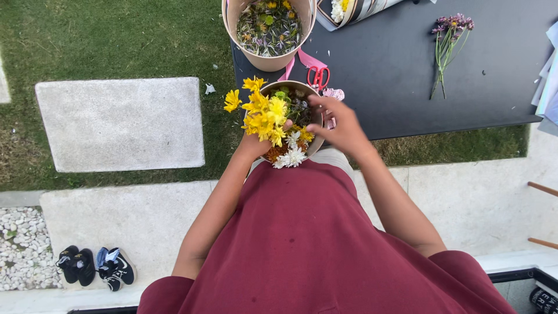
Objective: The person trims flower stems using shears and places the trimmed flowers into a cylindrical container to create an arrangement.
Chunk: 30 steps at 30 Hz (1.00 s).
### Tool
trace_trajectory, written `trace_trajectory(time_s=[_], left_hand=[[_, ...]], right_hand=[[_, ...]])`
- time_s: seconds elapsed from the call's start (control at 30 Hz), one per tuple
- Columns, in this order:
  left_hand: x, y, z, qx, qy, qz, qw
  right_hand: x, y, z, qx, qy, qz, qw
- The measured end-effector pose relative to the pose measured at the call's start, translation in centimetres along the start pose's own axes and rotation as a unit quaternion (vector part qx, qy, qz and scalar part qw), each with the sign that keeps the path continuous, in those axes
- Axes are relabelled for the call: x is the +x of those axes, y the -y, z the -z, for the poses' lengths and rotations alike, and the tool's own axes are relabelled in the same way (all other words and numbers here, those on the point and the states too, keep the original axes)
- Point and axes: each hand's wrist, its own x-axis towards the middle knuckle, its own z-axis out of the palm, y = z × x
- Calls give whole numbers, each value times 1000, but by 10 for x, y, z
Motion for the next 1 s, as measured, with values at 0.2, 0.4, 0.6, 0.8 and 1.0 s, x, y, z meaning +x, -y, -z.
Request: trace_trajectory(time_s=[0.2, 0.4, 0.6, 0.8, 1.0], left_hand=[[-3, 8, -3, -38, -9, 44, 998], [-5, 19, -4, -80, -19, 88, 993], [-3, 5, 0, -144, -59, 148, 977], [-8, 6, -12, -18, -131, 91, 987], [-6, -75, -9, 67, -136, 200, 968]], right_hand=[[11, -6, -40, -68, 46, 42, 996], [19, -42, -43, -116, 26, 52, 991], [30, -41, -45, -137, -16, 22, 990], [17, -70, -49, -81, 21, 71, 994], [22, -78, -24, -121, 56, 38, 990]])
